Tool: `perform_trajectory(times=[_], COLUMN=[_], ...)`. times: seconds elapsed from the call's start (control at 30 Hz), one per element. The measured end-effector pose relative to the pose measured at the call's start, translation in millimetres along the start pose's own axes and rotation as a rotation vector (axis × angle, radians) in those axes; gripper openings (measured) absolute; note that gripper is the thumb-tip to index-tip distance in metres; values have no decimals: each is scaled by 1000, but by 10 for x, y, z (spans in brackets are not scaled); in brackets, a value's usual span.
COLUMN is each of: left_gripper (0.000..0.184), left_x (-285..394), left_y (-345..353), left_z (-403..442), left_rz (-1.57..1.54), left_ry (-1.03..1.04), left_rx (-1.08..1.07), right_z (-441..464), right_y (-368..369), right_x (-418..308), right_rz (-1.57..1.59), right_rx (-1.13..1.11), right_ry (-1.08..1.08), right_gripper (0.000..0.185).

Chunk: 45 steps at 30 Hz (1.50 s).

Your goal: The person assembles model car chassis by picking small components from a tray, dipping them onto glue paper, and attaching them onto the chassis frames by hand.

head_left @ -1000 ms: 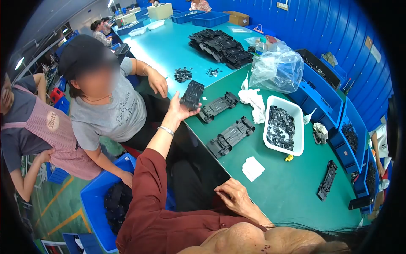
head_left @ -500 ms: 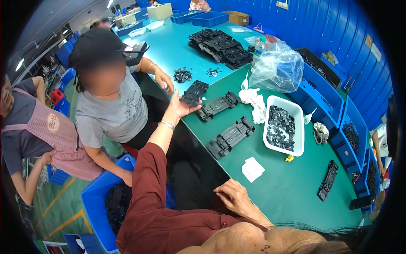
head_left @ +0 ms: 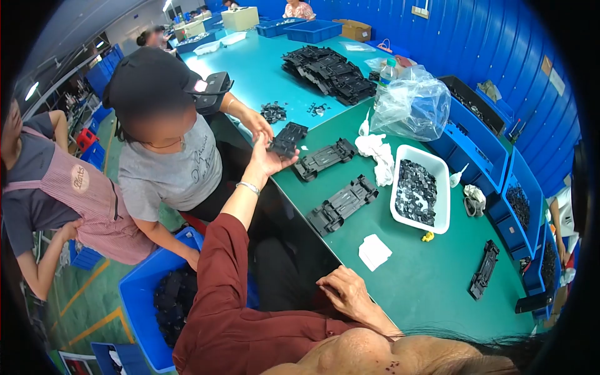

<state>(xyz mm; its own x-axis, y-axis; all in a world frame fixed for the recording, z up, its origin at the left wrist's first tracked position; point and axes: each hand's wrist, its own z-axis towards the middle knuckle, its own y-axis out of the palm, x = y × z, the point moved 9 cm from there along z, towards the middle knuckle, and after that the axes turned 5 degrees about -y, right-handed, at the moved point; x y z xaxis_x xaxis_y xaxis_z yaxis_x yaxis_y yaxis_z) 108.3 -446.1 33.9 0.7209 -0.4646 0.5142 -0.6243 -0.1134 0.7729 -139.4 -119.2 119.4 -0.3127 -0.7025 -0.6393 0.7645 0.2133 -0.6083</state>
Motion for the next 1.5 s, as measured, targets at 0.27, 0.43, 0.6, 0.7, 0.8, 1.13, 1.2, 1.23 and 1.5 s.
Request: perform_trajectory(times=[0.27, 0.43, 0.6, 0.7, 0.8, 1.13, 1.2, 1.23, 1.5], left_gripper=[100, 100, 105, 113, 111, 47, 63, 70, 95], left_x=[-3, -43, -50, 18, 40, -659, -1092, -1282, -1827], left_y=[21, 8, 20, -107, -165, 1587, 2211, 2396, 2645], left_z=[-22, 46, -4, -29, -186, -2222, -2850, -3120, -3655], left_rz=[-8, -16, -73, -89, -128, 135, 316, 325, 63], left_ry=[-80, -189, -172, 9, 86, 583, 570, 549, 142], left_rx=[-25, -56, 31, 126, 157, -325, -746, -907, -1372], right_z=[-10, -7, -9, -14, -21, -34, -47, -142, -102], right_y=[20, 16, 12, 14, 10, 40, 67, 139, 52], right_x=[2, -7, -9, -8, -16, 1, 33, 137, 25], right_rz=[-20, -25, -30, -35, -33, -28, -41, -50, 4], right_rx=[-18, -22, -15, -18, -11, -15, -13, -34, -26], right_ry=[-5, -1, -12, -10, -19, -20, -4, 20, 56], right_gripper=[17, 17, 16, 16, 16, 17, 16, 17, 16])
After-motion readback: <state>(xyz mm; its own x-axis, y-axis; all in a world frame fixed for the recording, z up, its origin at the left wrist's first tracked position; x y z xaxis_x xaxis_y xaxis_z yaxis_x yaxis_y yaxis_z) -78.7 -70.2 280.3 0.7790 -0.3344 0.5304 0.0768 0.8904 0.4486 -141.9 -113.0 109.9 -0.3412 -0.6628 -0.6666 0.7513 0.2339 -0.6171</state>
